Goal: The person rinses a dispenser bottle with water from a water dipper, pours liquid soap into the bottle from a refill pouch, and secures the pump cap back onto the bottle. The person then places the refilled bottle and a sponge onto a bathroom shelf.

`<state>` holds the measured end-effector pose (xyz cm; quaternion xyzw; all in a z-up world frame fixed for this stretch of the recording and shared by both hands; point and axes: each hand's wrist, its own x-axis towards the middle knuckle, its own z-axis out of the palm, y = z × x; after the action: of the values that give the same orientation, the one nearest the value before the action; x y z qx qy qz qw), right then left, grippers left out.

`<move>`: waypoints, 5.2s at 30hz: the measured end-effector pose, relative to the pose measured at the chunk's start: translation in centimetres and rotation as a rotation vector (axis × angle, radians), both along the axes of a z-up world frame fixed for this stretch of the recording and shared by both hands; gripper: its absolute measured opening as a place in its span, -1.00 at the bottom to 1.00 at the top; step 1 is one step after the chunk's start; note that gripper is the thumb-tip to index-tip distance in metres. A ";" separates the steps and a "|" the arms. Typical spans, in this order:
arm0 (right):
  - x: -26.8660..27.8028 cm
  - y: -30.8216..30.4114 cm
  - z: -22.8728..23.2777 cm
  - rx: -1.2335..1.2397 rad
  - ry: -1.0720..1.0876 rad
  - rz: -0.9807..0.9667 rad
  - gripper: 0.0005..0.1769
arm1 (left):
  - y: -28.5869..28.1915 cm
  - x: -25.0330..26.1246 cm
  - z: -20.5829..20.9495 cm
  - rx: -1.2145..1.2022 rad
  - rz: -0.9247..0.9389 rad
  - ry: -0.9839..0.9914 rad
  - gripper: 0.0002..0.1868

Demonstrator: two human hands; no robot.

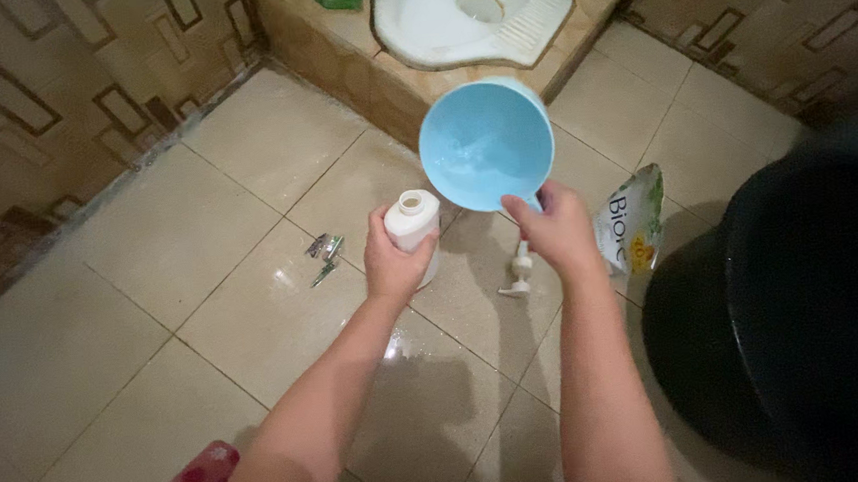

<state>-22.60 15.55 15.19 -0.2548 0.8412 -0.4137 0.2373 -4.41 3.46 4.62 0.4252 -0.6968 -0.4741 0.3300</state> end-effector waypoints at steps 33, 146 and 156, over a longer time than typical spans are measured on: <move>-21.1 30.7 -10.0 0.112 -0.361 -0.858 -0.70 | 6.0 -13.4 3.3 0.321 -0.590 0.379 -0.28; 0.0 4.1 3.5 -0.115 -0.507 -0.121 -0.86 | -0.7 -6.3 -4.2 1.184 -0.007 0.463 -0.26; 0.7 4.4 4.8 -0.021 -0.184 -0.101 -0.77 | 0.6 -4.2 0.2 0.220 -0.200 0.191 -0.33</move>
<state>-21.88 19.96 20.01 -0.1756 0.8232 -0.4555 0.2899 -8.65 4.03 4.83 0.3403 -0.6449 -0.6162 0.2976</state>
